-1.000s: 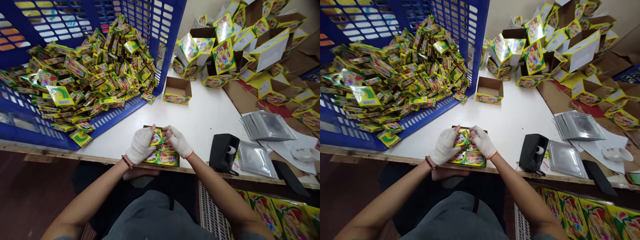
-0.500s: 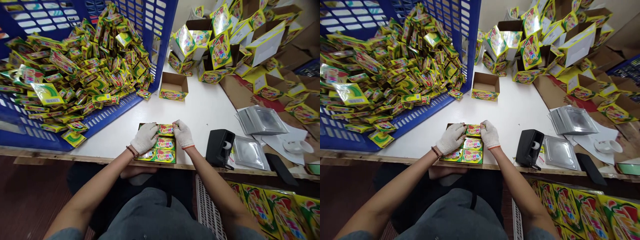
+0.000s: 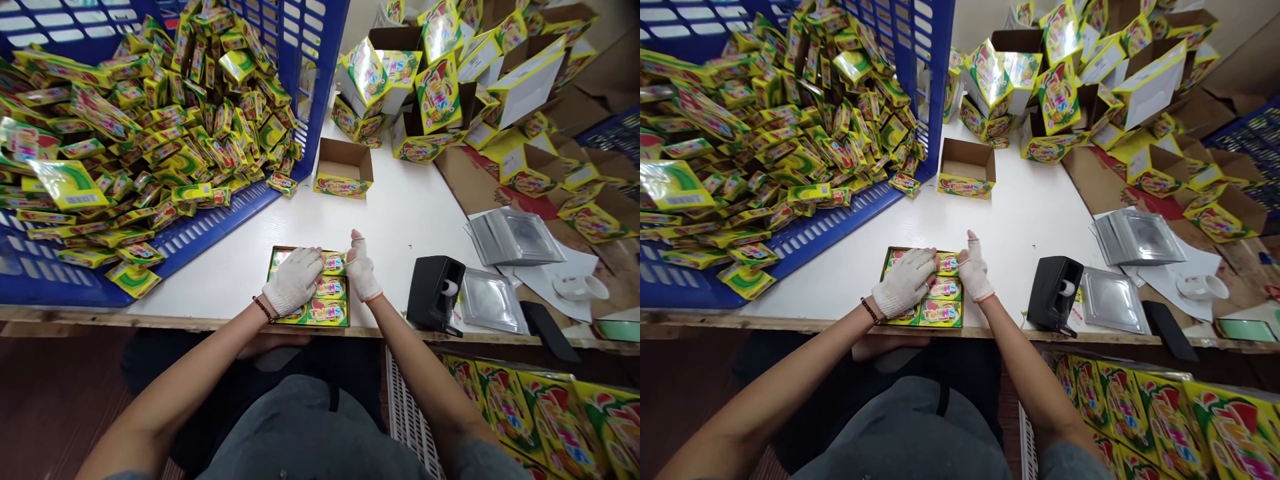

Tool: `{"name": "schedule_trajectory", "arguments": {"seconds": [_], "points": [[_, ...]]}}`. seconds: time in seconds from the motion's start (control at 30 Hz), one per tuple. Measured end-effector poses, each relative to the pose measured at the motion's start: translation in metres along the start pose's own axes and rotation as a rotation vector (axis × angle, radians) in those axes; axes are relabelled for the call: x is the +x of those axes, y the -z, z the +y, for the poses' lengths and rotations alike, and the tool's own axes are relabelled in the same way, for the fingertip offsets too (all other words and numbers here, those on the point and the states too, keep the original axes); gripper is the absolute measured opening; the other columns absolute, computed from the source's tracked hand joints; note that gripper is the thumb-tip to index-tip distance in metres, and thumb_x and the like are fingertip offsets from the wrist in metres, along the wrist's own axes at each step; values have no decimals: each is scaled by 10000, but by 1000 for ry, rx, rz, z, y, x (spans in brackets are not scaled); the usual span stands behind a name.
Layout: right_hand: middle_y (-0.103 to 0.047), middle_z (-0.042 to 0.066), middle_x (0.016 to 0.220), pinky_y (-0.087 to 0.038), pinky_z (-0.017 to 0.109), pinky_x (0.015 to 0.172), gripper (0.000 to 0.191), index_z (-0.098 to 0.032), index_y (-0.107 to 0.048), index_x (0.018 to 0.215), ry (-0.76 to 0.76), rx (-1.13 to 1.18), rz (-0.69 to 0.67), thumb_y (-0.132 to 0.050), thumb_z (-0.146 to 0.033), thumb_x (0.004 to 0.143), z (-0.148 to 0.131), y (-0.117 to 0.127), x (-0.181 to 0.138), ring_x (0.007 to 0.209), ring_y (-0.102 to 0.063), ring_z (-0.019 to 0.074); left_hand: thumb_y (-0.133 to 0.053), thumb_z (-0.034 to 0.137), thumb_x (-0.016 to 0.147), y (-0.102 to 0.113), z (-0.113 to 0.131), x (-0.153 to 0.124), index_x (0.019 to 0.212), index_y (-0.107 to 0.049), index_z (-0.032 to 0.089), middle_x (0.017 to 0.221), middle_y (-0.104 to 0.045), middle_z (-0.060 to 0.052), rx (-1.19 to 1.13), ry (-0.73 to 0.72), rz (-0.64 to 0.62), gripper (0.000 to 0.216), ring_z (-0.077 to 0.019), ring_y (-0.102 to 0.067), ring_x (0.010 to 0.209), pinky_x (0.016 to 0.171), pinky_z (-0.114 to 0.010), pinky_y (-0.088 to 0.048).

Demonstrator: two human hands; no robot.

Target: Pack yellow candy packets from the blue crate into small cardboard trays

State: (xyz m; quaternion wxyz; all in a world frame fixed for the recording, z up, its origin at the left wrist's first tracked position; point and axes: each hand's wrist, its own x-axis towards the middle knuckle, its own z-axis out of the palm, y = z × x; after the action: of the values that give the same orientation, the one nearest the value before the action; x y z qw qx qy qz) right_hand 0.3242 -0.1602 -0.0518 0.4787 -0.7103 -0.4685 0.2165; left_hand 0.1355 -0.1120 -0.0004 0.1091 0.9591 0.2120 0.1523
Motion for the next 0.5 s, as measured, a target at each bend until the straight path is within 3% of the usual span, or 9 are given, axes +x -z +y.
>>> {"name": "schedule_trajectory", "arguments": {"seconds": [0.1,0.17,0.27,0.4,0.5], "points": [[-529,159,1390,-518,412,914,666,-240,-320,1464,-210,414,53,-305,-621,918,17,12,8,1210,-565,225,-489,291,937,-3,12,13,1347,-523,120,1442,-518,-152,18,-158,-113,445,-292,-445,1352,1156,-475,-309],[-577,160,1331,-537,406,867,690,-239,-333,1436,-286,534,61,-303,-674,900,24,15,8,1133,-607,215,-503,380,939,-5,17,19,1393,-487,119,1489,-468,-158,43,-182,-151,524,-323,-406,1378,1160,-512,-273],[-632,143,1257,-534,407,889,692,-225,-403,1387,-301,508,50,-344,-701,888,28,10,2,1099,-624,214,-520,476,921,-8,19,18,1358,-522,124,1462,-488,-168,75,-169,-161,560,-341,-418,1348,1150,-533,-253],[-656,139,1249,-470,413,1017,735,-193,-473,1356,-258,430,-87,-368,-742,878,21,1,-7,1140,-622,231,-546,533,891,-10,16,12,1337,-536,135,1445,-491,-166,74,-151,-153,598,-332,-424,1325,1145,-510,-249],[-665,137,1238,-507,396,950,784,-181,-470,1361,-285,405,-148,-326,-777,873,14,-3,-9,1068,-651,235,-564,538,876,-11,16,13,1308,-549,132,1418,-502,-169,59,-135,-141,592,-323,-439,1301,1138,-492,-262]]}}
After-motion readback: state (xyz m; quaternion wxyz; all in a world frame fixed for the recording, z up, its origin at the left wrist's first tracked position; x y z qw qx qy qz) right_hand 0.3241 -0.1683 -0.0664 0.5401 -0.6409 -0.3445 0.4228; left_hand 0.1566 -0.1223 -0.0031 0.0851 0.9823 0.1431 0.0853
